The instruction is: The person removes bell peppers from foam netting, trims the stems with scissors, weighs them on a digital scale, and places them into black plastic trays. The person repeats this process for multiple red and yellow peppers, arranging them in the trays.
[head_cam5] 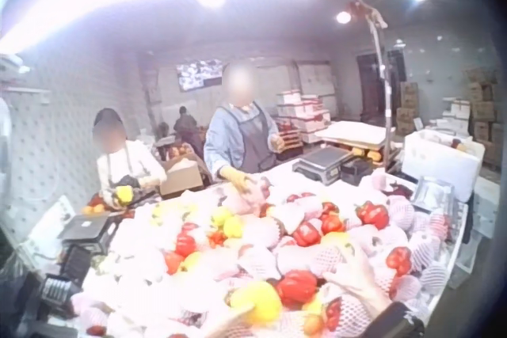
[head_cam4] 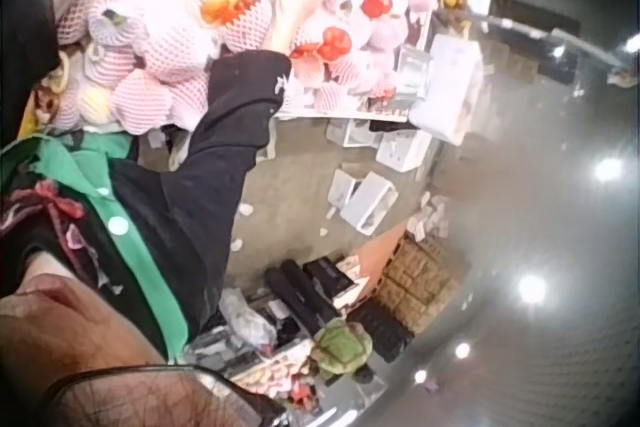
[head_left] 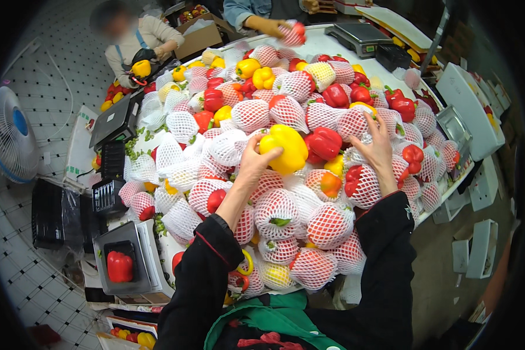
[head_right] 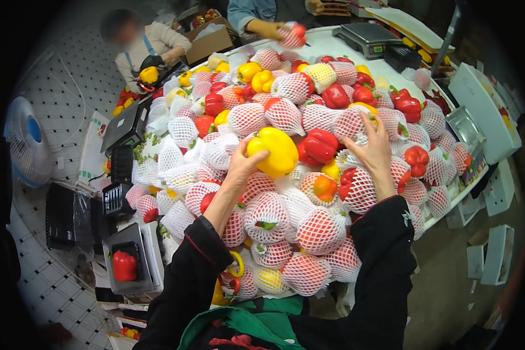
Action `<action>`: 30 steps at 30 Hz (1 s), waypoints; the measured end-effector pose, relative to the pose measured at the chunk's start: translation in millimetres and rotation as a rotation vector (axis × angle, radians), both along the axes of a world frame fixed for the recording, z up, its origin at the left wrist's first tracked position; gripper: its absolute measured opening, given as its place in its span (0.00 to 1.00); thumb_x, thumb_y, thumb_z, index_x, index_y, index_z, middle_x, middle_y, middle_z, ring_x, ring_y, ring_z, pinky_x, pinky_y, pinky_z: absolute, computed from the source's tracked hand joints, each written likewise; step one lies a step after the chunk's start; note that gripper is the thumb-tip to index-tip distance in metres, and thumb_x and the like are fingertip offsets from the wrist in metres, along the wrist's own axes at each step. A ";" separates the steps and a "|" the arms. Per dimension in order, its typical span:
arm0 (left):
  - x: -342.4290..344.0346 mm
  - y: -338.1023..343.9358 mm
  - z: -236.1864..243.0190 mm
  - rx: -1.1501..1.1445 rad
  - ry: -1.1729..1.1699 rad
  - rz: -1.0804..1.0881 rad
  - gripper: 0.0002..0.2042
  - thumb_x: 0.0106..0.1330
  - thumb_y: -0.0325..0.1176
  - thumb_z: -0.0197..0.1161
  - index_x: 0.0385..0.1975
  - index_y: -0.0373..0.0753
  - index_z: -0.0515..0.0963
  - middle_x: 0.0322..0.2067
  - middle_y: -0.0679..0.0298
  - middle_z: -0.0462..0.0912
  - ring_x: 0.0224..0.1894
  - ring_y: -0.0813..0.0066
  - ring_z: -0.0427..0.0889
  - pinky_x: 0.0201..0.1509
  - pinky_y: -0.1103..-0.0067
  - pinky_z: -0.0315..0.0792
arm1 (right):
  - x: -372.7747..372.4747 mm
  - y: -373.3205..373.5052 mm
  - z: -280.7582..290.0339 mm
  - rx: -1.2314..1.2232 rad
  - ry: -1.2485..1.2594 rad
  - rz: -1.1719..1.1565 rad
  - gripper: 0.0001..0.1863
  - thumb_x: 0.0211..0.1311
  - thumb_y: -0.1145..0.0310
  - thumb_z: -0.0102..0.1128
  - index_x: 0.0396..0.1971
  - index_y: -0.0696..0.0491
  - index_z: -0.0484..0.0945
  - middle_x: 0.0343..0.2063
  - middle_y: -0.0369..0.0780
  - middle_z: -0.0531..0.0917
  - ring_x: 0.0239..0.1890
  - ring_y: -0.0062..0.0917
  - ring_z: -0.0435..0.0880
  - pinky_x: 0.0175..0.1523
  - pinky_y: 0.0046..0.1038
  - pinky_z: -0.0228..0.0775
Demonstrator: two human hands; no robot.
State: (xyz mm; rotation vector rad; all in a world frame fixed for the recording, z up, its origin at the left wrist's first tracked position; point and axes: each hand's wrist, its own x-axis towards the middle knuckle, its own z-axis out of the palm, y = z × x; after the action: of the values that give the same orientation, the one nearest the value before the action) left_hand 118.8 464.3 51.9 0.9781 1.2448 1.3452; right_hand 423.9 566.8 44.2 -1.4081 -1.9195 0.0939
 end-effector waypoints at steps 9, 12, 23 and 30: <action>-51.3 -56.2 40.1 -0.023 -0.325 0.154 0.30 0.56 0.49 0.65 0.54 0.38 0.65 0.48 0.58 0.76 0.48 0.65 0.79 0.49 0.61 0.76 | -2.7 1.5 -5.9 0.049 -0.063 0.033 0.46 0.39 0.50 0.73 0.61 0.48 0.66 0.59 0.52 0.65 0.61 0.47 0.66 0.61 0.39 0.62; -79.0 -73.0 47.5 -0.046 0.041 0.336 0.32 0.54 0.50 0.67 0.52 0.32 0.67 0.42 0.53 0.78 0.41 0.61 0.82 0.46 0.64 0.76 | -3.8 5.3 -7.2 0.072 -0.063 0.034 0.47 0.39 0.50 0.73 0.62 0.48 0.64 0.60 0.52 0.64 0.61 0.47 0.66 0.61 0.39 0.62; -116.3 -106.3 -2.9 0.183 1.090 0.292 0.26 0.54 0.38 0.68 0.51 0.34 0.70 0.43 0.48 0.74 0.47 0.52 0.75 0.51 0.66 0.70 | -16.9 -34.6 59.4 0.137 -0.226 0.096 0.41 0.40 0.55 0.73 0.58 0.50 0.70 0.57 0.49 0.69 0.56 0.44 0.70 0.59 0.40 0.63; -99.2 -117.5 -10.3 0.215 1.040 0.360 0.26 0.49 0.31 0.69 0.50 0.34 0.70 0.44 0.51 0.76 0.50 0.54 0.74 0.53 0.66 0.67 | -104.6 -65.8 139.3 -0.154 -0.191 0.741 0.24 0.48 0.68 0.67 0.48 0.56 0.77 0.42 0.45 0.80 0.42 0.33 0.81 0.48 0.30 0.72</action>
State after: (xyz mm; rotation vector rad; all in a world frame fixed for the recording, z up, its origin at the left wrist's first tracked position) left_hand 19.6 346.8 41.5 1.7869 2.1467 1.2629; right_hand 319.3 501.0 183.5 -0.7435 -2.5527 0.4782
